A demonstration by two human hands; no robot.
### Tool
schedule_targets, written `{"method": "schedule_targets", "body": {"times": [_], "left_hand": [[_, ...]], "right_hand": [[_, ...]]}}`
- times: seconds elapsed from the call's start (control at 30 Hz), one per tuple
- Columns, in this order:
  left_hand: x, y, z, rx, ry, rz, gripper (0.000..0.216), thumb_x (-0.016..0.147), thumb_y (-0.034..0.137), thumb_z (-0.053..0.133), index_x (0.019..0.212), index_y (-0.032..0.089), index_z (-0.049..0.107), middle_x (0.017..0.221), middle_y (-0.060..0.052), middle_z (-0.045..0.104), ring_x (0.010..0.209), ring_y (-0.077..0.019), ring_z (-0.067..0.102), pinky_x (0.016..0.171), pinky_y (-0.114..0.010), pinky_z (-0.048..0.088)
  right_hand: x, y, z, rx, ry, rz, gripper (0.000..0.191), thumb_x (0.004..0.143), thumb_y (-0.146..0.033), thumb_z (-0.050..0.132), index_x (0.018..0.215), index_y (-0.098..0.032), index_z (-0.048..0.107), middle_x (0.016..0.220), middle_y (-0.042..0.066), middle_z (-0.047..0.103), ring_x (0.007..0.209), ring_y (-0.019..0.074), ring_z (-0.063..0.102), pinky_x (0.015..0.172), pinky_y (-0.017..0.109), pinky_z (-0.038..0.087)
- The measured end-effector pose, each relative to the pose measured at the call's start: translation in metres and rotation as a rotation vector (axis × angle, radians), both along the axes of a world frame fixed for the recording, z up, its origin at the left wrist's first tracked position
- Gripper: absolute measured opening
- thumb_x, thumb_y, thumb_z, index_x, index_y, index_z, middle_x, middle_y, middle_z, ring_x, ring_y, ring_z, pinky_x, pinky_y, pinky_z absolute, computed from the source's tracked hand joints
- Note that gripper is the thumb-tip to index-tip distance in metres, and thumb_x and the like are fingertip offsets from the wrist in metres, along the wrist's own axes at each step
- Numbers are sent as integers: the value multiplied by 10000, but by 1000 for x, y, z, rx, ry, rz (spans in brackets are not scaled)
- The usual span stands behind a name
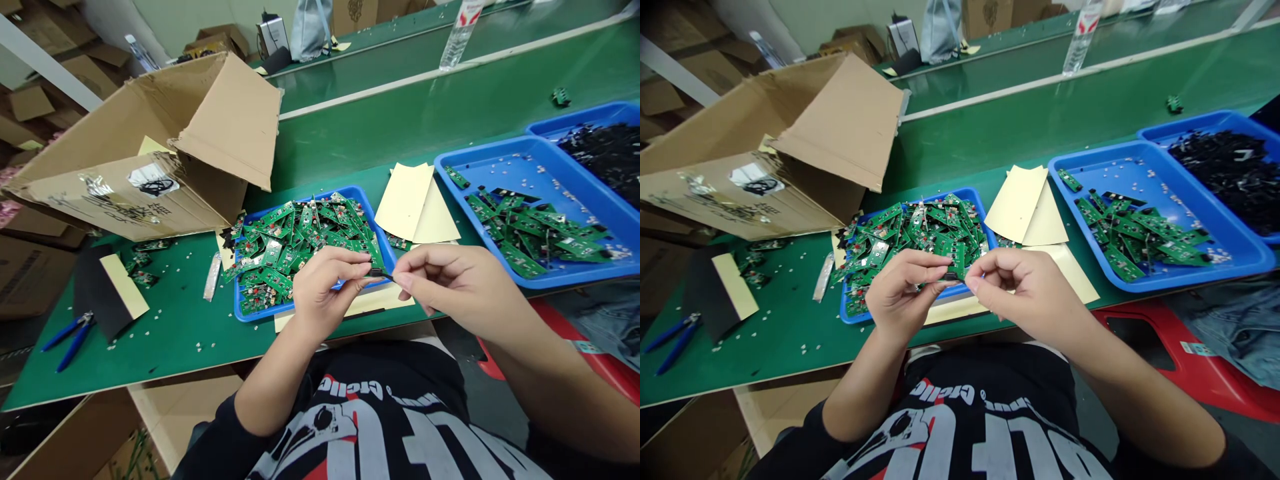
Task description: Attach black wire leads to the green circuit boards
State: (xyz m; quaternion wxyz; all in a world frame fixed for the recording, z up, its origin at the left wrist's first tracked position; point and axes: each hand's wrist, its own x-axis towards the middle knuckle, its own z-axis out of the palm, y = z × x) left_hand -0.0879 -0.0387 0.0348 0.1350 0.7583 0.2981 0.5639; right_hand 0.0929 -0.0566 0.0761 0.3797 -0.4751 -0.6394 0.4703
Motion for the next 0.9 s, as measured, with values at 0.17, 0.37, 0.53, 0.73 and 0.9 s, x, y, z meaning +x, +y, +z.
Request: {"method": "schedule_targets", "body": {"times": [0.17,0.37,0.53,0.73,0.9], "left_hand": [[-1,0,0,90,64,62,121,771,80,709,824,158,633,869,-47,698,783,-128,674,655,-223,566],[-5,1,-1,85,110,34,104,799,88,678,830,178,635,890,-40,701,754,-115,667,629,-216,555],[-11,1,2,85,148,-21,81,814,107,670,826,181,643,906,-45,708,730,-105,664,601,-204,536],[-8,2,5,-52,-16,-183,41,819,186,691,838,177,656,856,-51,717,783,-125,685,641,-219,560],[2,-2,0,-261,-283,-262,155,783,188,731,928,191,676,863,-48,722,806,-132,681,694,-235,573]], "right_hand": [[-1,-3,6,21,-28,-3,98,771,-176,599,682,-182,638,512,-28,564,387,64,467,349,156,367],[1,3,5,94,-78,-50,90,758,-165,606,683,-192,648,510,-29,569,412,73,478,357,167,367],[5,6,5,188,-161,-13,112,775,-177,599,680,-205,651,534,-17,597,456,96,525,390,187,406],[5,9,1,395,-225,105,126,841,-161,569,774,-214,662,657,-13,654,546,96,571,487,192,459],[2,10,0,471,-238,99,130,862,-163,553,820,-220,662,715,-8,685,577,105,597,494,203,462]]}}
